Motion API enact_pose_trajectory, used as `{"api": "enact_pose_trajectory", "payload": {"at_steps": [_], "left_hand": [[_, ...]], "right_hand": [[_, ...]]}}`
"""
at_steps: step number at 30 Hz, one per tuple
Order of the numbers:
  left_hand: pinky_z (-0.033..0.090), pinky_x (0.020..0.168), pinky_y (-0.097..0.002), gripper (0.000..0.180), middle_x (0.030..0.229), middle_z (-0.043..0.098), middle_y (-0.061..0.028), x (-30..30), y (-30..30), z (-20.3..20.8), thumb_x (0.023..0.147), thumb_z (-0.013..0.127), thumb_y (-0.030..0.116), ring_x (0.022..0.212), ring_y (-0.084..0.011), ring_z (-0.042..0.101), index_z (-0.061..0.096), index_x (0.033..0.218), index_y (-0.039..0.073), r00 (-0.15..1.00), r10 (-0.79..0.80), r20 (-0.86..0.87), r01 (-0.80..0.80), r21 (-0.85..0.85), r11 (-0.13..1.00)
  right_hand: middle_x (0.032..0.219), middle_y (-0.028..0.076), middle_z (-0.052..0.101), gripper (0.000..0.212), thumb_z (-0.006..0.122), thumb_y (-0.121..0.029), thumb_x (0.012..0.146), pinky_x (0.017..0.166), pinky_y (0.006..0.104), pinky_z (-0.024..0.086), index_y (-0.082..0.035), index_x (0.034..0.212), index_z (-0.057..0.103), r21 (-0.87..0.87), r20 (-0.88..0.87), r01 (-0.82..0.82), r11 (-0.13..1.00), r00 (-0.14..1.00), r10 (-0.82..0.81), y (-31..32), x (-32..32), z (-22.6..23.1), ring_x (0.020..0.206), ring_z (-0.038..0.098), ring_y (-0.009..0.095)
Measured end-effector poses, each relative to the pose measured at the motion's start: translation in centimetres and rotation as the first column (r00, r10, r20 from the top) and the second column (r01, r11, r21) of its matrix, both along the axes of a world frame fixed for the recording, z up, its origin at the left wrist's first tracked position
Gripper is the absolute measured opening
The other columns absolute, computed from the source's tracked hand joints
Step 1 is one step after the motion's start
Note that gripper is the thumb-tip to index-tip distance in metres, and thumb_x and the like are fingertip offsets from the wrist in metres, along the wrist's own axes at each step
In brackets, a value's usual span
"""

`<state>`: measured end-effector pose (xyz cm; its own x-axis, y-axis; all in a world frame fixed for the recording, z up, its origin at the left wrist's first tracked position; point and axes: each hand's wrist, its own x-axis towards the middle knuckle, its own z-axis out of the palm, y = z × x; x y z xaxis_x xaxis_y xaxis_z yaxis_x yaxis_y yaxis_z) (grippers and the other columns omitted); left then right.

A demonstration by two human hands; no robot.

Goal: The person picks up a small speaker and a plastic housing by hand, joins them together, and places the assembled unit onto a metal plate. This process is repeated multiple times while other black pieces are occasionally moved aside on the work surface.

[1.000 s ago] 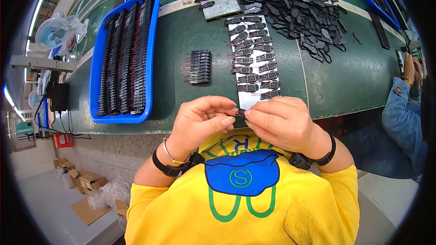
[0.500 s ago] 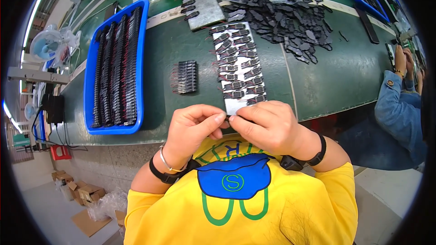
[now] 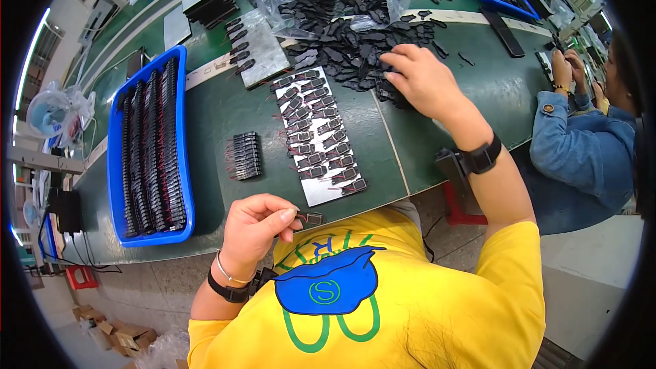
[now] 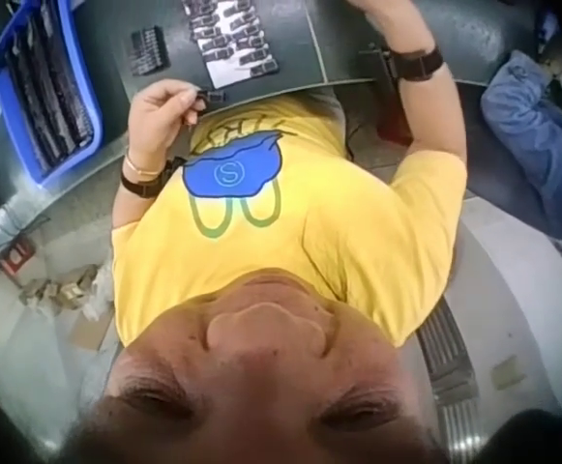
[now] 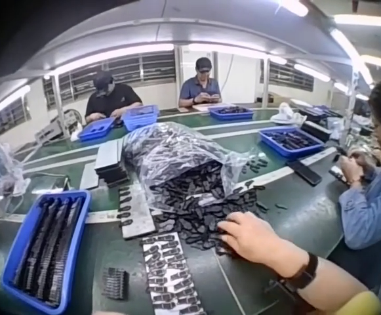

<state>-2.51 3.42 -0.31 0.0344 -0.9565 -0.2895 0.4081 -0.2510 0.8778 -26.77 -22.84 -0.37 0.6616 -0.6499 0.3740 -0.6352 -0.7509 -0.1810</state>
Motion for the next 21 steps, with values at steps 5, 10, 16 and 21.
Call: {"api": "enact_pose_trajectory", "payload": {"at_steps": [5, 10, 16, 21], "left_hand": [[0.052, 0.051, -0.0228, 0.009, 0.077, 0.069, -0.0153, 0.1, 0.2, -0.2, 0.086, 0.066, 0.004, 0.056, -0.0139, 0.063, 0.066, 0.089, -0.005, 0.999, 0.032, 0.039, -0.032, 0.008, 0.999], [0.053, 0.052, -0.0231, 0.009, 0.078, 0.069, -0.0150, 0.1, 0.2, -0.1, 0.086, 0.066, 0.004, 0.056, -0.0136, 0.064, 0.066, 0.090, -0.005, 0.998, 0.011, 0.068, -0.012, 0.008, 1.000], [0.052, 0.060, -0.0231, 0.008, 0.081, 0.069, -0.0117, 0.3, 0.3, 0.2, 0.088, 0.065, 0.001, 0.064, -0.0112, 0.062, 0.067, 0.093, -0.004, 0.998, -0.029, 0.050, 0.029, 0.005, 1.000], [0.051, 0.052, -0.0222, 0.009, 0.078, 0.069, -0.0143, -0.1, 0.3, -0.1, 0.086, 0.065, 0.004, 0.056, -0.0132, 0.063, 0.066, 0.090, -0.005, 0.994, 0.014, 0.108, -0.012, -0.015, 1.000]], "right_hand": [[0.116, 0.010, 0.060, 0.032, 0.064, -0.006, 0.080, 0.087, 0.0377, 0.049, -0.010, 0.111, 0.065, 0.105, -0.105, -0.164, 0.981, 0.979, 0.175, 2.3, 0.6, 0.3, 0.106, 0.056, 0.031], [0.116, 0.012, 0.061, 0.030, 0.065, -0.002, 0.076, 0.086, 0.0393, 0.049, -0.009, 0.105, 0.067, 0.055, -0.049, -0.379, 0.924, 0.923, 0.382, 4.7, -2.0, 0.5, 0.103, 0.057, 0.032], [0.107, 0.012, 0.063, 0.023, 0.067, 0.001, 0.074, 0.080, 0.0402, 0.050, -0.005, 0.096, 0.067, -0.006, 0.145, -0.285, 0.958, 0.948, 0.283, 4.8, -4.9, 0.2, 0.094, 0.059, 0.032], [0.097, 0.011, 0.064, 0.021, 0.070, -0.001, 0.072, 0.072, 0.0389, 0.051, -0.003, 0.093, 0.066, 0.155, 0.263, -0.348, 0.925, 0.917, 0.301, 7.4, -4.9, 0.9, 0.082, 0.060, 0.030]]}}
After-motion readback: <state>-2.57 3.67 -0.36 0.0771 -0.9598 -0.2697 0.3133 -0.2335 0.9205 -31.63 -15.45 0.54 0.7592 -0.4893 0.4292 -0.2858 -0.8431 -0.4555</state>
